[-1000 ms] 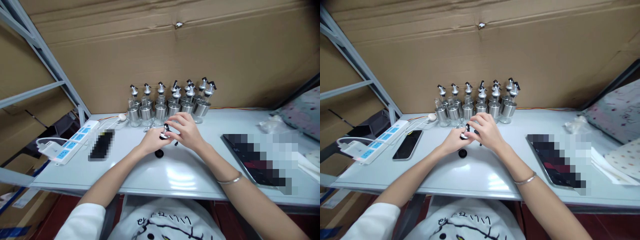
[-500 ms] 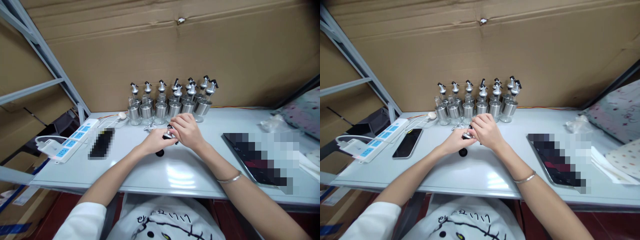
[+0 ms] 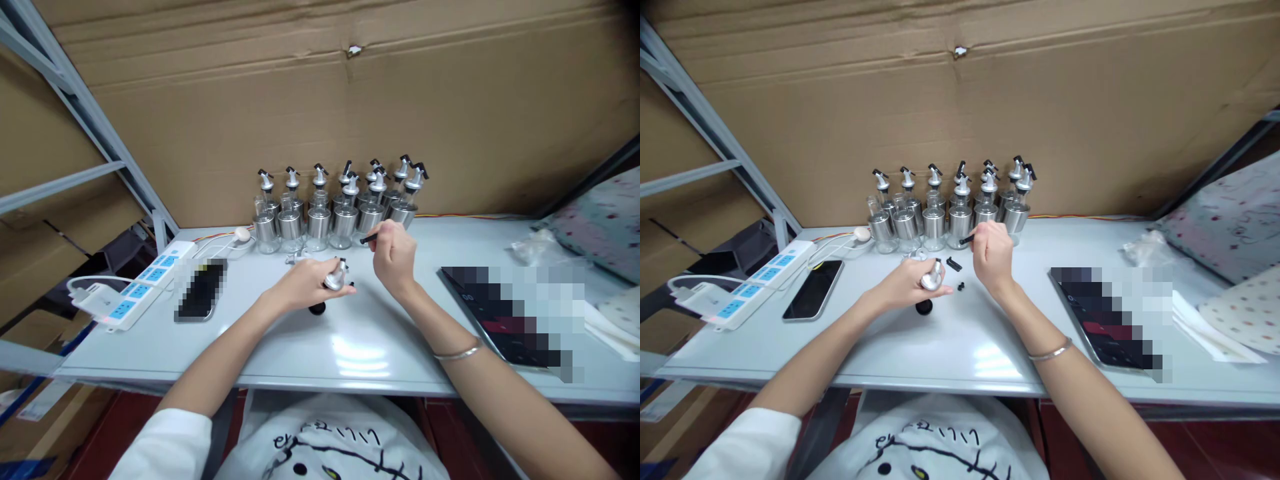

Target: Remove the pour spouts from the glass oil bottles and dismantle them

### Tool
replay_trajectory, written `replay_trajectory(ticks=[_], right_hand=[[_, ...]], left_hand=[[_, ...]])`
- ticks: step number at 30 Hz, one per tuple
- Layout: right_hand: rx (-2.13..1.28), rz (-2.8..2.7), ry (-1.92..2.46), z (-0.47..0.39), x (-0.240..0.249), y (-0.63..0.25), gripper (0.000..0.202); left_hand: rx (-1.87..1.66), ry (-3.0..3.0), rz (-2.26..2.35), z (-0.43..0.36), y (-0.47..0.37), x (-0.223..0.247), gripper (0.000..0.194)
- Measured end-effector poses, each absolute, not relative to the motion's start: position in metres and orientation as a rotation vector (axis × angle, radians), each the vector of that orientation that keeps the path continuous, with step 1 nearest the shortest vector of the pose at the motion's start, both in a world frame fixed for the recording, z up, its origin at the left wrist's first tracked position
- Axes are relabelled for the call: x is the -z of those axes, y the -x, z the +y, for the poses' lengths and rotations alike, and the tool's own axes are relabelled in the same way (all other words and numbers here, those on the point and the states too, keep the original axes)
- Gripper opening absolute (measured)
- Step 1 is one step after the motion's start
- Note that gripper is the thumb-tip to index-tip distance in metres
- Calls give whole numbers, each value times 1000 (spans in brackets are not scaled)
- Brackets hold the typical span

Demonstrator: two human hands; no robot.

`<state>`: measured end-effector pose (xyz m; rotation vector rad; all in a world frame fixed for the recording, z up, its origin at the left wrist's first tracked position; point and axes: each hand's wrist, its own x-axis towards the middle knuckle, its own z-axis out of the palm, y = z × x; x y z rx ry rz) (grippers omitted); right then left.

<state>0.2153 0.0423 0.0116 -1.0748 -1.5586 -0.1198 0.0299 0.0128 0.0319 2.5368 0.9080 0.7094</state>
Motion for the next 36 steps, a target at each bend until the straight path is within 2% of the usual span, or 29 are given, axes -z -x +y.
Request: replay_trajectory(ticks=[7,11,14,22,28,36], right_hand=[[-128,-1900,1614,66,1,-227,31],[-248,-1893,1635,67,5,-231,13],[-273,-1880,1591,66,2,-234,7],[-260,-2154,1589,65,3,-234,21],[-148,-2199,1751,70,5,-242,27],[-318,-2302,1759,71,8,-239,35]], left_hand=[[-923,-2611,1212,31,-7,-29,37],[-898,-2657,1262,35,-5,-24,36],[-848,-2742,1254,32,-8,-25,38],[-856,-2846,1225,34,-7,-22,36],[-912,-2877,1223,36,-8,-19,39],[-892,-2882,1225,36,-7,-18,36]])
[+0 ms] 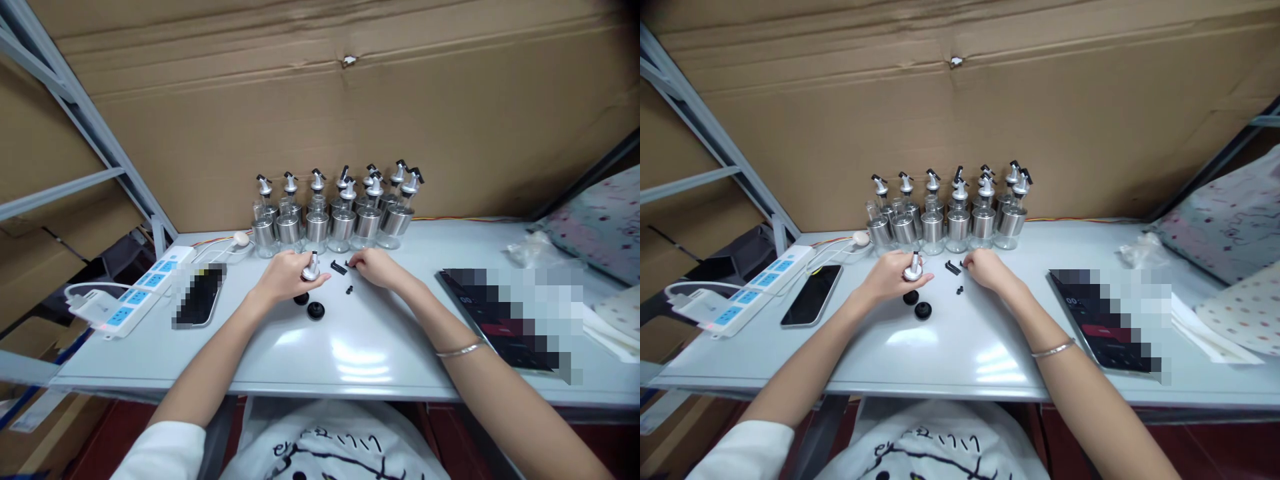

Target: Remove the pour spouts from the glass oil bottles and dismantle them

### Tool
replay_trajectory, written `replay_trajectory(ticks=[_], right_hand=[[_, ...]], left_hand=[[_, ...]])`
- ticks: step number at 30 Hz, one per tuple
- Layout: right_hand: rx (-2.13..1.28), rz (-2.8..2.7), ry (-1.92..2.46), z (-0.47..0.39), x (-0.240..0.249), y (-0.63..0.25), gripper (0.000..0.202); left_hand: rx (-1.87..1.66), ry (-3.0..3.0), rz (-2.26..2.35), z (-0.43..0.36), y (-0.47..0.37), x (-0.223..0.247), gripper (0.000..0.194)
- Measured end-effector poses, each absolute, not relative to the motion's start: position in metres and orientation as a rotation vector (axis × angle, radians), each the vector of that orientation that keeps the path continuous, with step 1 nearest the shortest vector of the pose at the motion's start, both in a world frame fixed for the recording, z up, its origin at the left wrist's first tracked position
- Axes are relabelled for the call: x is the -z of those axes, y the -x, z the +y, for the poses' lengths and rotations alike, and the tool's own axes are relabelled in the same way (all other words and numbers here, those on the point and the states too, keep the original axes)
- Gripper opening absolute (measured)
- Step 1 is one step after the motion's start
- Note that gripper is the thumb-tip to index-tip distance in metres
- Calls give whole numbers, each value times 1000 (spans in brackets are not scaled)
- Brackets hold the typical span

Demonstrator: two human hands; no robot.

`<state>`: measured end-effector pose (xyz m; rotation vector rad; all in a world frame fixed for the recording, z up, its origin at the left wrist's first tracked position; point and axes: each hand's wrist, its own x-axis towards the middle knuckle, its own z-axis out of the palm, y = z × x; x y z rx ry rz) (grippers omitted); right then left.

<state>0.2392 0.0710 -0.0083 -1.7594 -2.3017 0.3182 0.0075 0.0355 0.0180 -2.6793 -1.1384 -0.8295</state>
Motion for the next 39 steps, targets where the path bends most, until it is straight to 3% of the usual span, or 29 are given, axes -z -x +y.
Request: replay_trajectory(ticks=[13,22,39], right_hand=[[-649,-2187,1665,63,0,-224,40],[-273,-2423,1431,66,14,-228,38],[-495,-2385,1484,58,-2,-226,38]], left_hand=[[837,2671,-1102,37,-8,-17,36],[849,2653,-1105,37,-7,-17,38],[821,2667,-1135,37,-8,-18,36]])
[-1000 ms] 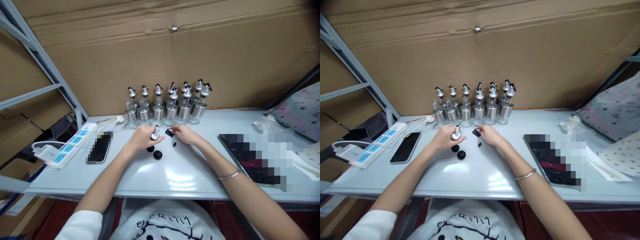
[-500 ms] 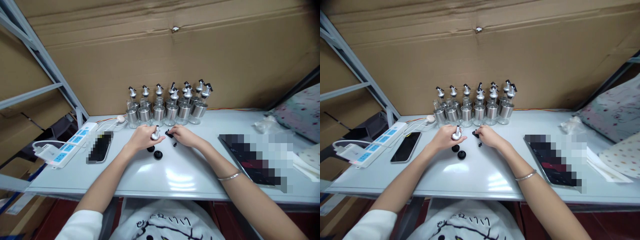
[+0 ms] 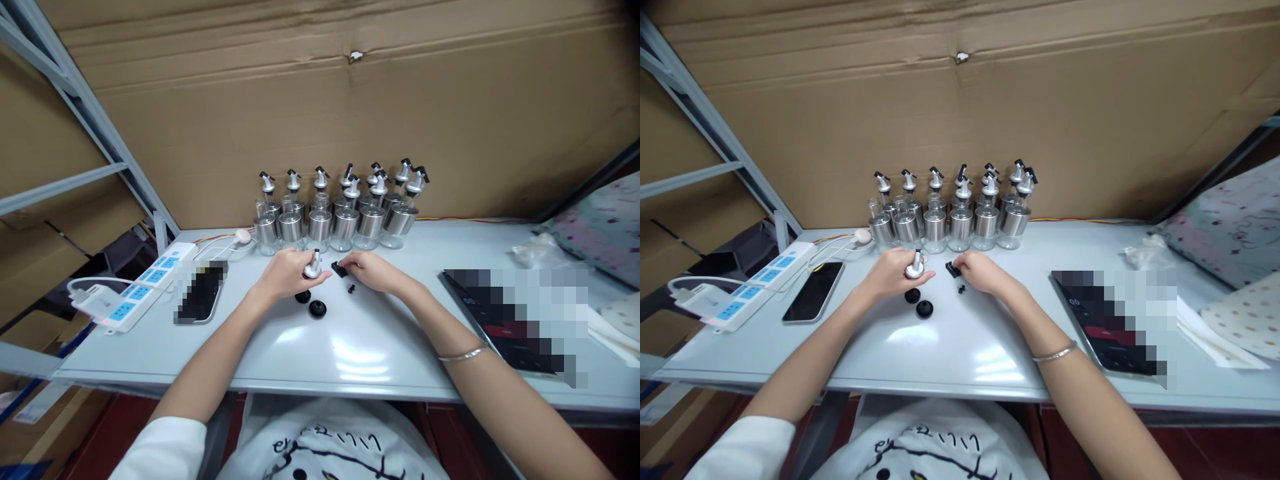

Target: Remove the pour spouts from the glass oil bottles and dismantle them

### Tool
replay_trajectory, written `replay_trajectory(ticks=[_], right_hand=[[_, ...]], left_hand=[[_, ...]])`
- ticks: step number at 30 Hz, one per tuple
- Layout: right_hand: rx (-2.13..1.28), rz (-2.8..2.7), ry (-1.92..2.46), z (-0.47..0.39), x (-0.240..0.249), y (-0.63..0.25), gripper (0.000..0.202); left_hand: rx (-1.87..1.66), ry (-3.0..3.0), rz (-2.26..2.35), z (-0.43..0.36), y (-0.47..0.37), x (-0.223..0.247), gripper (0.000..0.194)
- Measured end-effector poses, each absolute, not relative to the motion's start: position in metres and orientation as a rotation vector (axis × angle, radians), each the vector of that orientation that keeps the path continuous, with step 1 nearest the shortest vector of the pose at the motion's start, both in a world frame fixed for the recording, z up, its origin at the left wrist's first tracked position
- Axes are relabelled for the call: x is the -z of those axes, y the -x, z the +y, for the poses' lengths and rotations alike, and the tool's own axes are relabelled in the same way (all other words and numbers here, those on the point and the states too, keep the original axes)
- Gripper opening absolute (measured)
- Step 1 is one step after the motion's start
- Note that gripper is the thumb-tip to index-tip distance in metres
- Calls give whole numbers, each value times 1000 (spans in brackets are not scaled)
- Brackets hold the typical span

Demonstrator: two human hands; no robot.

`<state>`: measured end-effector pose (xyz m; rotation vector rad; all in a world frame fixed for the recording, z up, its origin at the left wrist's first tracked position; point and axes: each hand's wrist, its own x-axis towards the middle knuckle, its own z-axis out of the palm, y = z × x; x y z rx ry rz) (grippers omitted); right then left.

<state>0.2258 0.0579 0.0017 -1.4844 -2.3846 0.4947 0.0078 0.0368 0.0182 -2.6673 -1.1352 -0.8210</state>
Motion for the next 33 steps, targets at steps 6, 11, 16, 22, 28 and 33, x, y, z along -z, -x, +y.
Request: replay_trajectory(ticks=[6,11,16,22,28,33], right_hand=[[-426,-2407,1456,57,-2,-225,37],[-444,-2408,1362,59,2,-224,37],[-378,-2456,1377,63,7,-227,37],[-266,-2478,1375,66,12,-231,39],[-261,-2482,1384,66,14,-230,41],[-281,-2522,1404,64,10,-229,41]], left_hand=[[813,2674,-1144,35,-8,-20,37],[793,2666,-1150,35,-8,-20,37],[797,2683,-1149,35,-8,-20,36],[800,2691,-1155,36,-8,-19,38],[799,2686,-1145,36,-8,-19,39],[793,2679,-1143,36,-8,-19,38]])
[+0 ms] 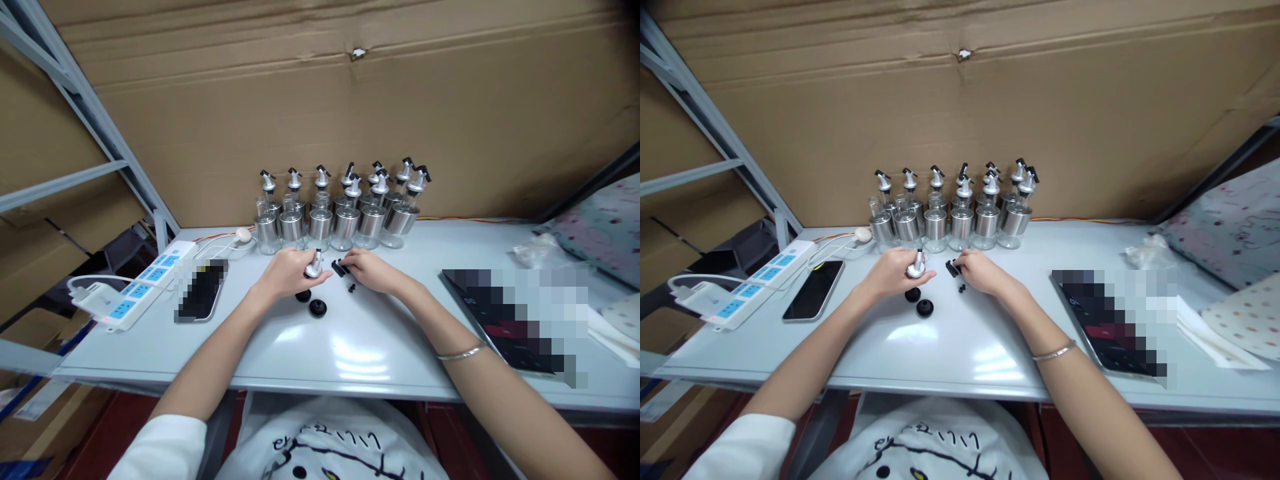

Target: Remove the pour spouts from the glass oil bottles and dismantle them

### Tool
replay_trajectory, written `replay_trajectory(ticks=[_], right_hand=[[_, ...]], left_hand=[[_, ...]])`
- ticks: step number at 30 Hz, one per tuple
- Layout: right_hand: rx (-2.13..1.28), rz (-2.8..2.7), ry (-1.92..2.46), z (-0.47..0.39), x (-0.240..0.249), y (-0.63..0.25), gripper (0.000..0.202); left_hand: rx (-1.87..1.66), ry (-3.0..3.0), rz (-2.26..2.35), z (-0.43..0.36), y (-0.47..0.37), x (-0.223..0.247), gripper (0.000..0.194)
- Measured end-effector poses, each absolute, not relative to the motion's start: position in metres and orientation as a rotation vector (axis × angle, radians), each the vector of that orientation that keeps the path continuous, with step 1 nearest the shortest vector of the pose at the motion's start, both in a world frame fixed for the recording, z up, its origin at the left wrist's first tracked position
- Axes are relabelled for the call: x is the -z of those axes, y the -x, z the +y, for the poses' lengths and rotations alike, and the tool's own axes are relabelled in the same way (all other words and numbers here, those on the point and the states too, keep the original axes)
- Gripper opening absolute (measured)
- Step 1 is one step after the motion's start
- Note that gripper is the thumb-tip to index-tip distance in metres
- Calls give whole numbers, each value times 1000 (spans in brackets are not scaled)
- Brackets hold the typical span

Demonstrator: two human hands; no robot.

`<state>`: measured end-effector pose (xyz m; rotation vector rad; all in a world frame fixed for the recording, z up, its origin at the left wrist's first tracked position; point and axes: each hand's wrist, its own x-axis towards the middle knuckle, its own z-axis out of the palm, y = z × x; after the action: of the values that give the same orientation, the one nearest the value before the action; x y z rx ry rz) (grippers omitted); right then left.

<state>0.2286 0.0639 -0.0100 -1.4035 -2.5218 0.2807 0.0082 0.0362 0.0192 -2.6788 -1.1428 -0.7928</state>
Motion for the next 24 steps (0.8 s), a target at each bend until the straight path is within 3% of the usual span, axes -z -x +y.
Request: replay_trajectory(ticks=[14,24], right_hand=[[-346,-2527,1284,59,9,-221,41],[-335,-2399,1575,62,7,-223,37]], left_hand=[[790,2684,-1156,36,-8,-19,35],[768,2699,-1155,36,-8,-19,35]])
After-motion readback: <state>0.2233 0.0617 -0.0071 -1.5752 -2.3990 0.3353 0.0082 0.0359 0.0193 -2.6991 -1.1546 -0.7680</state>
